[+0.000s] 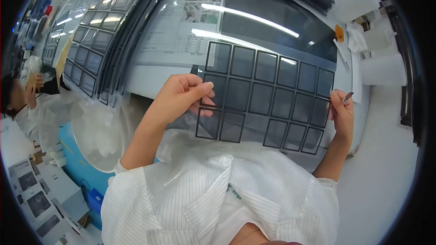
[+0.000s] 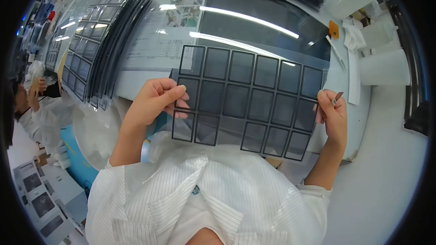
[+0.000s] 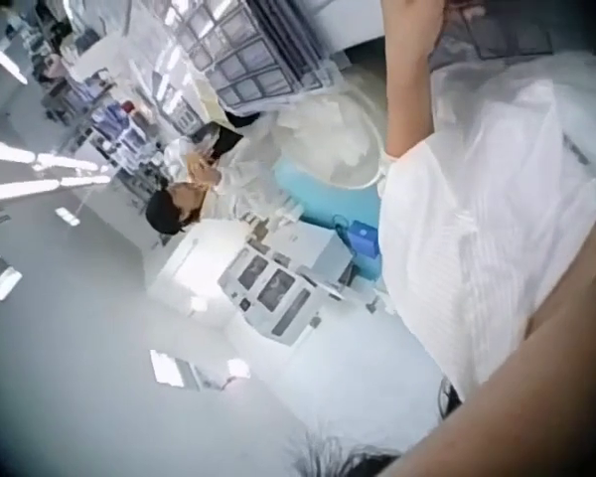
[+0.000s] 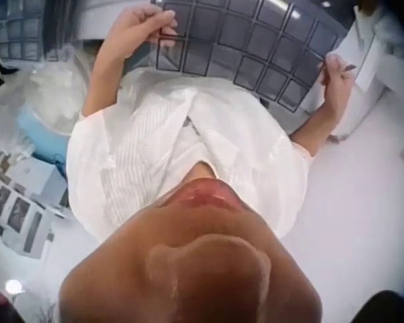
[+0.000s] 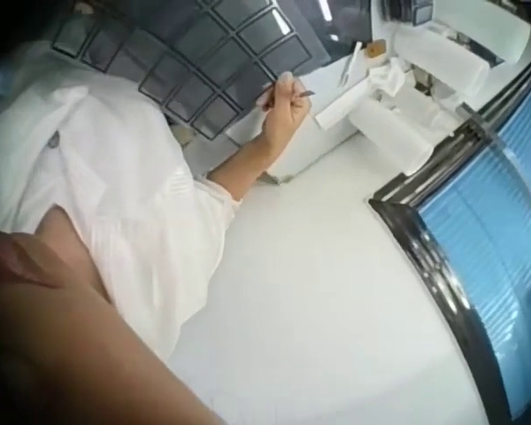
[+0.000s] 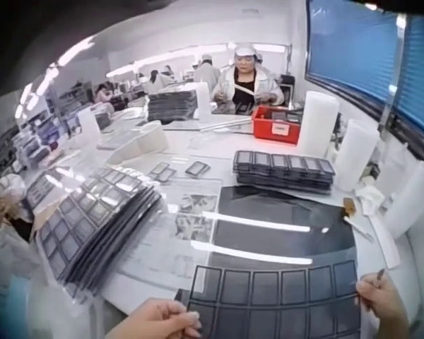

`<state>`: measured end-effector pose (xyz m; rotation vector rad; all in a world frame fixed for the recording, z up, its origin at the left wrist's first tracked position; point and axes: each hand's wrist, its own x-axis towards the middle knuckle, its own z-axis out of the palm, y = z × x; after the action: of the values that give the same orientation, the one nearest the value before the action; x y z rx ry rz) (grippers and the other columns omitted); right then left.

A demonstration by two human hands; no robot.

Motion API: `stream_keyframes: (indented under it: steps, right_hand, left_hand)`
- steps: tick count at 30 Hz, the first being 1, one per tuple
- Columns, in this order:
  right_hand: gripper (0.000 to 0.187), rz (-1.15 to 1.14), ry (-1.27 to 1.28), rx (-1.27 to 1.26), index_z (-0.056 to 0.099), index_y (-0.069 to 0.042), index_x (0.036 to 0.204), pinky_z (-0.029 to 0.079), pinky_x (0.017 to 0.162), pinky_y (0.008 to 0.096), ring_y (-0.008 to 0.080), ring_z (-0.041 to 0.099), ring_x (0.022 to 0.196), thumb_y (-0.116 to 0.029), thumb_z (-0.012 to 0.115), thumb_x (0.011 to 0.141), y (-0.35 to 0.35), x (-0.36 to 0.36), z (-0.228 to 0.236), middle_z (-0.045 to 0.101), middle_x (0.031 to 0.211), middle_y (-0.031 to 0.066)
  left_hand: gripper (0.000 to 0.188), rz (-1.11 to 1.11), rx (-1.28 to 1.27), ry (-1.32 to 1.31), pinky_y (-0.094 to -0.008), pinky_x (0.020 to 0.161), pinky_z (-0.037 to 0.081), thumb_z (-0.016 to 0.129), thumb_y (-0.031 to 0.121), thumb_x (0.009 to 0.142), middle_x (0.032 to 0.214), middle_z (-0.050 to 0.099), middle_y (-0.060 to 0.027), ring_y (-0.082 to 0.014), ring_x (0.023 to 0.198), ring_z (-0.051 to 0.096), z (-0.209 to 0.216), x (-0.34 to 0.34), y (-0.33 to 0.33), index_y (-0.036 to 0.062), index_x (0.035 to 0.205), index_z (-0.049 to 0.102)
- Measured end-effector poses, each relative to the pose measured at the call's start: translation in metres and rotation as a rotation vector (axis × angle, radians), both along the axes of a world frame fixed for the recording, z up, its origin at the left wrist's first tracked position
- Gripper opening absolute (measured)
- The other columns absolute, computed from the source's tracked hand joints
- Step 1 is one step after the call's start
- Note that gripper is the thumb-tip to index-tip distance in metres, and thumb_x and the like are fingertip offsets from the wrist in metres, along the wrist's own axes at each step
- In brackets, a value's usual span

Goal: Inspecting and handling sheets of small electronic components using tweezers at a manufacturing workstation.

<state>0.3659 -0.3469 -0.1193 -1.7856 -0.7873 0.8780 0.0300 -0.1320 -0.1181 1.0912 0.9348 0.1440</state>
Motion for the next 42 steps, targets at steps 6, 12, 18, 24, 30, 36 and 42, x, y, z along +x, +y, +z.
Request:
stream_keyframes:
  steps: [6, 12, 18, 24, 30, 36, 42]
  right_hand:
    - [0.035, -0.066, 0.063, -0.026, 0.051, -0.009, 0.065, 0.021, 0.039, 0.0189, 0.0017, 0.036, 0.04, -0.031, 0.056, 0.092, -0.008, 0.0, -0.012, 0.046, 0.052, -0.0041]
    - [0.034, -0.085, 0.081, 0.038, 0.046, -0.01, 0.065, 0.019, 0.04, 0.0189, 0.0018, 0.03, 0.041, -0.027, 0.052, 0.094, -0.014, 0.0, -0.016, 0.041, 0.051, -0.0047]
    - [0.036, -0.119, 0.072, 0.053, 0.043, -0.009, 0.063, 0.018, 0.04, 0.0192, 0.0015, 0.029, 0.042, -0.025, 0.052, 0.094, -0.019, -0.004, -0.011, 0.037, 0.051, -0.0048]
    - [0.036, -0.135, 0.079, 0.051, 0.042, -0.009, 0.063, 0.017, 0.041, 0.0191, 0.001, 0.027, 0.043, -0.024, 0.052, 0.094, -0.025, 0.0, -0.016, 0.035, 0.053, -0.0054]
    - [0.036, -0.189, 0.061, 0.041, 0.042, -0.009, 0.064, 0.016, 0.041, 0.0189, 0.0005, 0.027, 0.044, -0.025, 0.052, 0.094, -0.027, -0.001, -0.016, 0.035, 0.054, -0.006]
    - [0.036, -0.161, 0.073, 0.038, 0.043, -0.008, 0.063, 0.016, 0.041, 0.0188, 0.0008, 0.027, 0.043, -0.026, 0.051, 0.094, -0.025, -0.004, -0.013, 0.035, 0.053, -0.0058]
    - [0.037, -0.153, 0.063, 0.015, 0.043, -0.009, 0.063, 0.017, 0.041, 0.0187, 0.0007, 0.029, 0.043, -0.027, 0.051, 0.094, -0.02, -0.008, -0.01, 0.037, 0.05, -0.005]
  left_hand:
    - [0.023, -0.038, 0.006, 0.044, -0.0209, 0.049, 0.051, 0.061, 0.019, 0.089, 0.071, 0.063, -0.0062, -0.0135, 0.057, 0.064, -0.004, -0.002, 0.001, -0.0018, 0.081, 0.061]
    - [0.022, -0.085, -0.021, 0.082, -0.0196, 0.048, 0.049, 0.062, 0.019, 0.089, 0.07, 0.063, -0.0055, -0.0118, 0.056, 0.064, -0.003, 0.0, 0.001, -0.0017, 0.081, 0.062]
    - [0.019, -0.135, -0.012, 0.129, -0.0185, 0.048, 0.048, 0.063, 0.016, 0.088, 0.071, 0.065, -0.0057, -0.01, 0.055, 0.063, -0.003, 0.003, 0.002, -0.0005, 0.079, 0.062]
    - [0.019, -0.143, -0.004, 0.145, -0.0171, 0.047, 0.046, 0.064, 0.017, 0.088, 0.071, 0.065, -0.0047, -0.0079, 0.055, 0.061, 0.001, 0.006, -0.001, 0.0, 0.078, 0.063]
    - [0.019, -0.171, 0.017, 0.148, -0.0169, 0.047, 0.046, 0.063, 0.016, 0.088, 0.071, 0.065, -0.0043, -0.0067, 0.054, 0.06, 0.0, 0.006, 0.0, 0.0002, 0.077, 0.063]
    - [0.02, -0.179, 0.028, 0.164, -0.0172, 0.046, 0.045, 0.063, 0.017, 0.088, 0.07, 0.065, -0.0041, -0.0059, 0.054, 0.059, 0.002, 0.007, -0.001, 0.0001, 0.077, 0.063]
    - [0.02, -0.126, 0.018, 0.162, -0.0172, 0.045, 0.044, 0.063, 0.017, 0.088, 0.07, 0.065, -0.0037, -0.0058, 0.053, 0.059, 0.001, 0.007, -0.003, 0.0004, 0.078, 0.063]
